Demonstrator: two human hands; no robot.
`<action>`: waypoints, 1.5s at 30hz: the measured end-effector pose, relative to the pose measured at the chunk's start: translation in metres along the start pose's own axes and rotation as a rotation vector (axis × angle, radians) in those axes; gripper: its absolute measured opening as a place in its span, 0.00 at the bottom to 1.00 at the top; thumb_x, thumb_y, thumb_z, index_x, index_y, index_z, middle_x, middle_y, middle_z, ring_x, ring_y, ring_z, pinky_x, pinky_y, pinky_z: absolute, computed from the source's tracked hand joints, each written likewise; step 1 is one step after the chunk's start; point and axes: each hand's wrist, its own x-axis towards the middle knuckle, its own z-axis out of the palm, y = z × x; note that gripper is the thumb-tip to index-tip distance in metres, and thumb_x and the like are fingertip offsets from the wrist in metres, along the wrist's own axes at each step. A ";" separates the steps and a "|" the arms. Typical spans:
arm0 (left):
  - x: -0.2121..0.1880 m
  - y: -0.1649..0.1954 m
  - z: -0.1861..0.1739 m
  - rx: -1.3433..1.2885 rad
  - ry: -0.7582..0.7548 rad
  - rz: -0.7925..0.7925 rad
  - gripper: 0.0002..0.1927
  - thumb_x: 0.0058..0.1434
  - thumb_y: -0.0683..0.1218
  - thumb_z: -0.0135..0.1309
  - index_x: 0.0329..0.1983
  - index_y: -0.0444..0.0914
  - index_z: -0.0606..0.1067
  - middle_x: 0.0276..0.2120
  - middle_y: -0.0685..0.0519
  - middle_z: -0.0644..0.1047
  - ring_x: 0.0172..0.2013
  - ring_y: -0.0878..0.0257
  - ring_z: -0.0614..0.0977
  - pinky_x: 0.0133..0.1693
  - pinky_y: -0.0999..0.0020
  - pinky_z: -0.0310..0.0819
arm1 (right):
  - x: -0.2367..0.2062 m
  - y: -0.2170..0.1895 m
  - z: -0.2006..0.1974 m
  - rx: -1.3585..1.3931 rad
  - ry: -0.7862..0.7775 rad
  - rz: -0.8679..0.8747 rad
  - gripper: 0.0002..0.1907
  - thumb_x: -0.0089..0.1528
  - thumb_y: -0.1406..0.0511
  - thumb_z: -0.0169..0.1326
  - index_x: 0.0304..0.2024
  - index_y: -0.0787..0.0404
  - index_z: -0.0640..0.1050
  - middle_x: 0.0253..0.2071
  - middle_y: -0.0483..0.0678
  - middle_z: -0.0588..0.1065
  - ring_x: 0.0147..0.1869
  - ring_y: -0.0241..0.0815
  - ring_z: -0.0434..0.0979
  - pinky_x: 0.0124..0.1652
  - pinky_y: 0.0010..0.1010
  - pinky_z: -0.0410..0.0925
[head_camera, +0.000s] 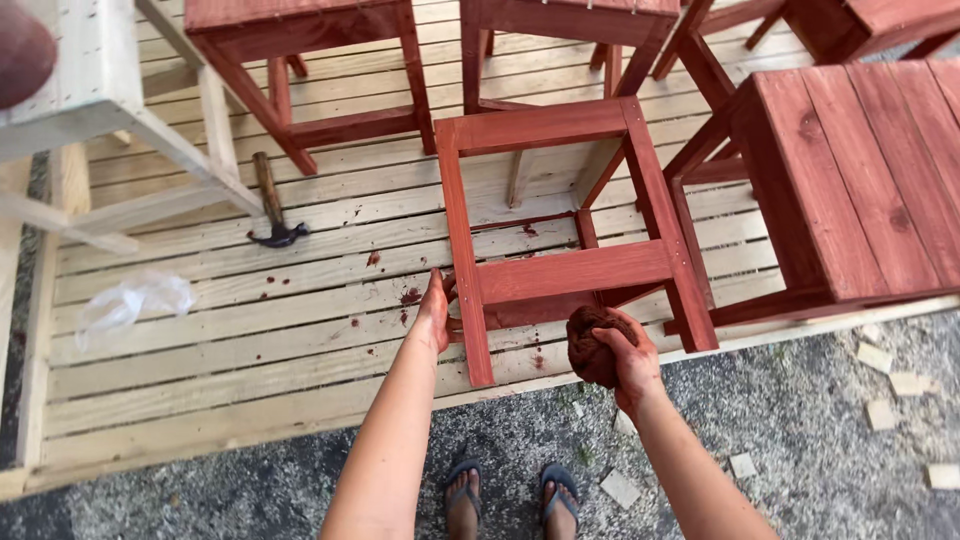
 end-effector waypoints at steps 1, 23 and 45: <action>0.006 0.002 -0.001 -0.034 -0.014 -0.032 0.41 0.62 0.76 0.24 0.71 0.53 0.62 0.75 0.57 0.58 0.58 0.36 0.75 0.54 0.33 0.69 | 0.000 0.001 0.002 0.010 0.032 0.008 0.30 0.55 0.71 0.58 0.62 0.61 0.72 0.56 0.54 0.76 0.56 0.49 0.79 0.52 0.39 0.74; -0.009 0.038 -0.076 -0.122 0.132 -0.026 0.32 0.65 0.65 0.27 0.65 0.47 0.67 0.59 0.51 0.71 0.57 0.48 0.72 0.51 0.29 0.69 | -0.035 -0.003 0.090 0.055 -0.098 0.034 0.51 0.54 0.74 0.55 0.78 0.55 0.51 0.62 0.54 0.73 0.56 0.45 0.78 0.50 0.34 0.73; -0.108 0.112 -0.040 0.389 0.085 0.183 0.40 0.56 0.63 0.49 0.73 0.54 0.61 0.71 0.44 0.57 0.64 0.36 0.62 0.58 0.32 0.62 | -0.055 -0.014 0.061 0.051 -0.192 0.193 0.41 0.55 0.72 0.56 0.73 0.58 0.63 0.59 0.52 0.76 0.58 0.47 0.78 0.54 0.38 0.73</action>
